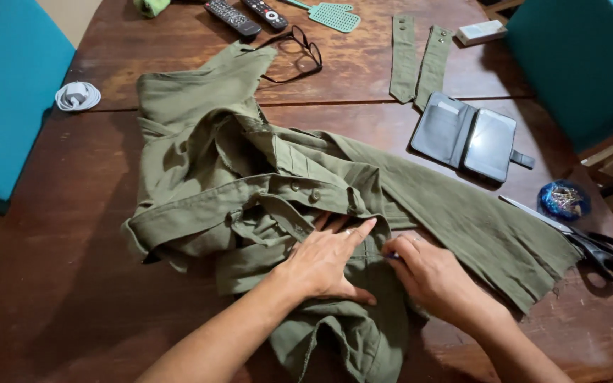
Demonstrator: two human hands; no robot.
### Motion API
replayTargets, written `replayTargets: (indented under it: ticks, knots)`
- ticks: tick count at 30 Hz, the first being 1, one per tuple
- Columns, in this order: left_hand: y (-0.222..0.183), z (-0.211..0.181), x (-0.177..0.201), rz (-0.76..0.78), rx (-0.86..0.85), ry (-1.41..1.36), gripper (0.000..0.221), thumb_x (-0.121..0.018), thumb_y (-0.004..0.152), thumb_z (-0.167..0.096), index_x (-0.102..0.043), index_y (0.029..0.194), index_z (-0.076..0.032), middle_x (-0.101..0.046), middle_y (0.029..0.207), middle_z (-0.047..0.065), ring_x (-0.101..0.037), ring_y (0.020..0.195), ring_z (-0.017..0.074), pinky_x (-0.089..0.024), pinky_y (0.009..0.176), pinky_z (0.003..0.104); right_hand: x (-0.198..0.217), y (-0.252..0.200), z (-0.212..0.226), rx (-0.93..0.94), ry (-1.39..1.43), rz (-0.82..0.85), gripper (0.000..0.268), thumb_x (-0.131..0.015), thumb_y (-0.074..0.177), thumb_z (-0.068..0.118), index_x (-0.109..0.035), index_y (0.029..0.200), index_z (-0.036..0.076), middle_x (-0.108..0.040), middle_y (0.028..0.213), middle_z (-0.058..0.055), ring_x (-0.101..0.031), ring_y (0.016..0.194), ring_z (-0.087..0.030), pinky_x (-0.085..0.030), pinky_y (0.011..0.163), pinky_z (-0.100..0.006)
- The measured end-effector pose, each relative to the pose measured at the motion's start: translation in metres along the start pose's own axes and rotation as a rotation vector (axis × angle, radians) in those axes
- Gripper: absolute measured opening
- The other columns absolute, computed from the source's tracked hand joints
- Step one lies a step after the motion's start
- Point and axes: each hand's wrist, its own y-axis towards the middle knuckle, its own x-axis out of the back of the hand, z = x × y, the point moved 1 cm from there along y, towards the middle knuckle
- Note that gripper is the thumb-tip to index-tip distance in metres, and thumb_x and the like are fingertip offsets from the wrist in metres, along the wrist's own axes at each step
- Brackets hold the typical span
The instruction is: Using a seam ripper to carefully remove threads and unpick seams on a green jacket
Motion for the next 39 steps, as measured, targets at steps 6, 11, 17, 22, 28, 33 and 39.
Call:
replayTargets:
  ticks: [6,11,17,22,28,33,39]
  knots:
    - [-0.002,-0.005,0.009,0.074,0.062,-0.046,0.134,-0.071,0.058,-0.077,-0.013,0.160,-0.014,-0.059,0.132,0.019,-0.056,0.116,0.0422,-0.035,0.104,0.050,-0.013,-0.011,-0.010,0.126,-0.213,-0.047,0.014,-0.060,0.094,0.016,-0.070,0.103,0.016,-0.065,0.096,-0.001,-0.058,0.081,-0.025,-0.050,0.071,-0.037]
    - [-0.002,-0.005,0.008,0.095,0.089,-0.023,0.134,-0.068,0.057,-0.080,-0.012,0.161,-0.017,-0.059,0.133,0.017,-0.055,0.118,0.0408,-0.030,0.110,0.050,-0.006,-0.011,-0.008,0.147,-0.183,-0.004,0.013,-0.058,0.093,0.014,-0.069,0.099,0.017,-0.064,0.095,0.000,-0.058,0.081,-0.023,-0.050,0.071,-0.035]
    - [-0.002,-0.005,0.003,0.111,0.098,-0.012,0.135,-0.064,0.056,-0.084,-0.011,0.161,-0.017,-0.059,0.133,0.017,-0.055,0.119,0.0405,-0.030,0.109,0.049,-0.017,-0.007,-0.010,0.172,-0.197,-0.115,0.010,-0.061,0.095,0.017,-0.069,0.098,0.012,-0.064,0.093,-0.003,-0.059,0.081,-0.025,-0.050,0.076,-0.036]
    - [-0.001,0.004,-0.007,0.078,0.053,-0.118,0.129,-0.066,0.058,-0.078,-0.020,0.159,-0.012,-0.054,0.146,0.013,-0.043,0.137,0.0433,-0.017,0.119,0.058,-0.023,-0.003,-0.014,0.006,-0.270,-0.173,0.010,-0.068,0.086,0.024,-0.066,0.095,0.020,-0.060,0.086,0.001,-0.062,0.083,-0.022,-0.054,0.067,-0.034]
    - [-0.002,0.003,-0.004,0.073,0.046,-0.113,0.131,-0.064,0.056,-0.081,-0.022,0.158,-0.012,-0.053,0.147,0.013,-0.036,0.143,0.0413,-0.015,0.120,0.057,-0.030,-0.005,-0.014,0.001,-0.217,-0.141,0.011,-0.067,0.088,0.032,-0.065,0.094,0.022,-0.060,0.084,0.002,-0.063,0.082,-0.022,-0.054,0.066,-0.034]
    - [-0.005,0.003,0.003,0.085,0.058,-0.174,0.131,-0.066,0.056,-0.079,-0.017,0.159,-0.014,-0.054,0.145,0.014,-0.055,0.125,0.0437,-0.038,0.109,0.056,-0.024,-0.005,-0.010,-0.060,-0.041,-0.023,0.015,-0.073,0.081,0.029,-0.067,0.091,0.020,-0.066,0.082,-0.002,-0.067,0.082,-0.028,-0.056,0.065,-0.040]
    - [-0.006,-0.003,0.012,0.084,0.056,-0.149,0.130,-0.066,0.055,-0.078,-0.018,0.159,-0.015,-0.053,0.145,0.013,-0.059,0.118,0.0441,-0.043,0.106,0.056,-0.029,-0.004,-0.008,-0.112,-0.098,-0.024,0.019,-0.073,0.080,0.033,-0.065,0.094,0.023,-0.066,0.087,0.000,-0.068,0.083,-0.027,-0.057,0.066,-0.043]
